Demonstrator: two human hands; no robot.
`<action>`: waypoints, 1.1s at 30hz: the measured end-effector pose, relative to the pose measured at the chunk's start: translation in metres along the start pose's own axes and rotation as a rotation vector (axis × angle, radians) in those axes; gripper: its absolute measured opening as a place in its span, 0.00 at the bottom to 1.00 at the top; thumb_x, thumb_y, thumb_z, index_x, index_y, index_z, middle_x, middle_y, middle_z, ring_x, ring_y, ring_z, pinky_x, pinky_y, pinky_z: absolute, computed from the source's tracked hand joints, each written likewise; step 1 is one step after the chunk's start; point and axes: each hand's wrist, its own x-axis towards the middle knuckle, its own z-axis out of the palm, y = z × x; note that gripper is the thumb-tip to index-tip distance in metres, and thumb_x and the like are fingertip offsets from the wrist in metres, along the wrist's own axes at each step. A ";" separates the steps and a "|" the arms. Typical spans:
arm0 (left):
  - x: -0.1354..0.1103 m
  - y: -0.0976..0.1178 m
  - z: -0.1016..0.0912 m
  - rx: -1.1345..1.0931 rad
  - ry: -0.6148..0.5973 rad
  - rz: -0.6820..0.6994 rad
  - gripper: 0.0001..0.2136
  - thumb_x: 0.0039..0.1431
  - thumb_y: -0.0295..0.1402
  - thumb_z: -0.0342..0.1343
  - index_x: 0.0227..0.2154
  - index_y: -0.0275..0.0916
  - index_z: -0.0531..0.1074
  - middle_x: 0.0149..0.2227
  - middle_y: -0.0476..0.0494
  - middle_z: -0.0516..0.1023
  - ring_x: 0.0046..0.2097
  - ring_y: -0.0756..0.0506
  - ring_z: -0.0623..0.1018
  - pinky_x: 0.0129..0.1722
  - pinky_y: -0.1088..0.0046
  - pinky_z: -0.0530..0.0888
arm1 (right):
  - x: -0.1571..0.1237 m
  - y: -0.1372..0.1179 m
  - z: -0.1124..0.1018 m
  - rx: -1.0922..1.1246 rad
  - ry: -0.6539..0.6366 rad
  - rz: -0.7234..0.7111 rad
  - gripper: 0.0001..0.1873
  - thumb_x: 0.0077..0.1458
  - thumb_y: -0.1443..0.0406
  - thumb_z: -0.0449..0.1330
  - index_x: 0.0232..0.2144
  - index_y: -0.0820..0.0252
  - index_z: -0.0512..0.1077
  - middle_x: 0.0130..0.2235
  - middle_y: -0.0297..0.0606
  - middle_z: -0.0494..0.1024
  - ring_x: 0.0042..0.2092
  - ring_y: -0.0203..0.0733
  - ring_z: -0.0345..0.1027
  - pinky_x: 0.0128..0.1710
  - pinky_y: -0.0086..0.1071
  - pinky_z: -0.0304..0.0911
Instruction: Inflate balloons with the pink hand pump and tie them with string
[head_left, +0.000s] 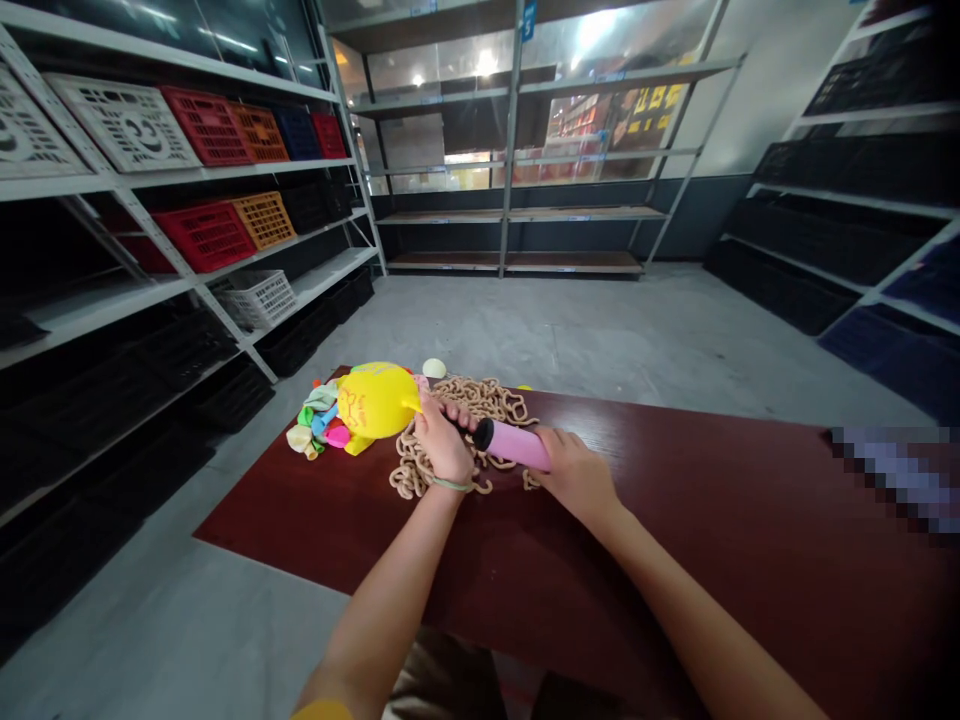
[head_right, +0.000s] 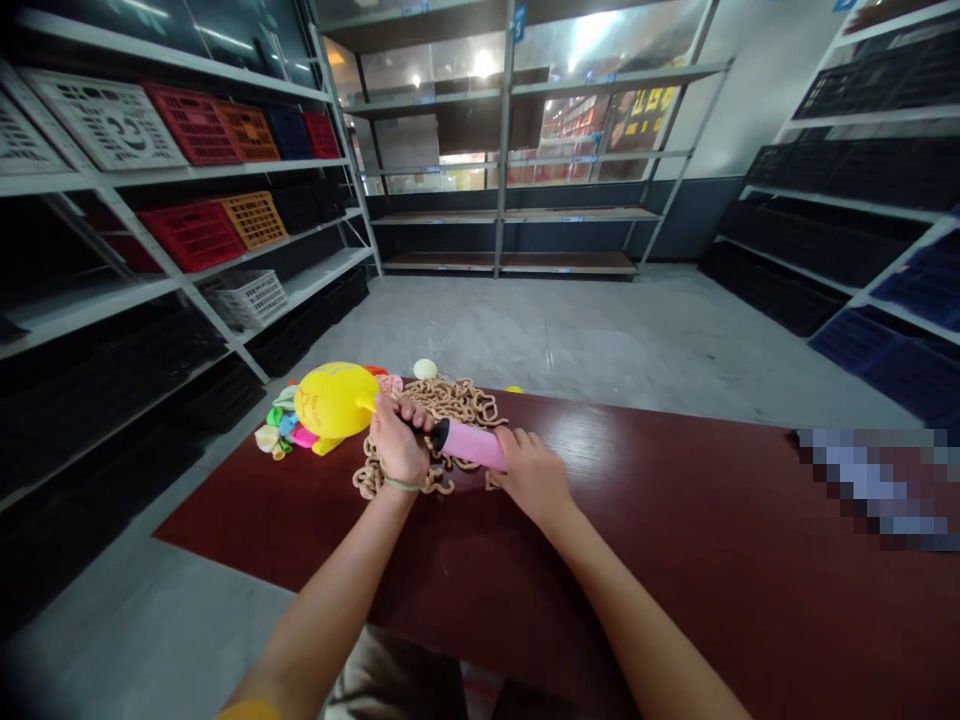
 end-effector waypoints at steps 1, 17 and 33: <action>0.003 0.004 0.000 -0.005 0.004 0.016 0.19 0.60 0.48 0.55 0.24 0.41 0.56 0.19 0.56 0.57 0.18 0.55 0.60 0.18 0.77 0.59 | 0.001 0.005 -0.002 -0.023 0.002 0.002 0.22 0.52 0.61 0.61 0.50 0.56 0.65 0.42 0.40 0.75 0.43 0.46 0.66 0.31 0.33 0.54; -0.002 0.009 0.003 -0.027 -0.079 0.143 0.14 0.63 0.45 0.51 0.28 0.42 0.61 0.23 0.53 0.61 0.21 0.53 0.64 0.19 0.76 0.64 | -0.002 -0.022 -0.001 0.123 0.005 0.116 0.18 0.49 0.59 0.60 0.43 0.55 0.67 0.37 0.37 0.78 0.35 0.44 0.71 0.28 0.34 0.53; 0.015 0.007 -0.006 0.065 0.003 0.143 0.13 0.63 0.44 0.50 0.28 0.41 0.59 0.21 0.55 0.64 0.19 0.53 0.65 0.24 0.74 0.69 | 0.002 0.014 -0.007 -0.008 0.010 0.011 0.18 0.51 0.61 0.60 0.45 0.56 0.68 0.38 0.39 0.77 0.39 0.44 0.69 0.31 0.33 0.53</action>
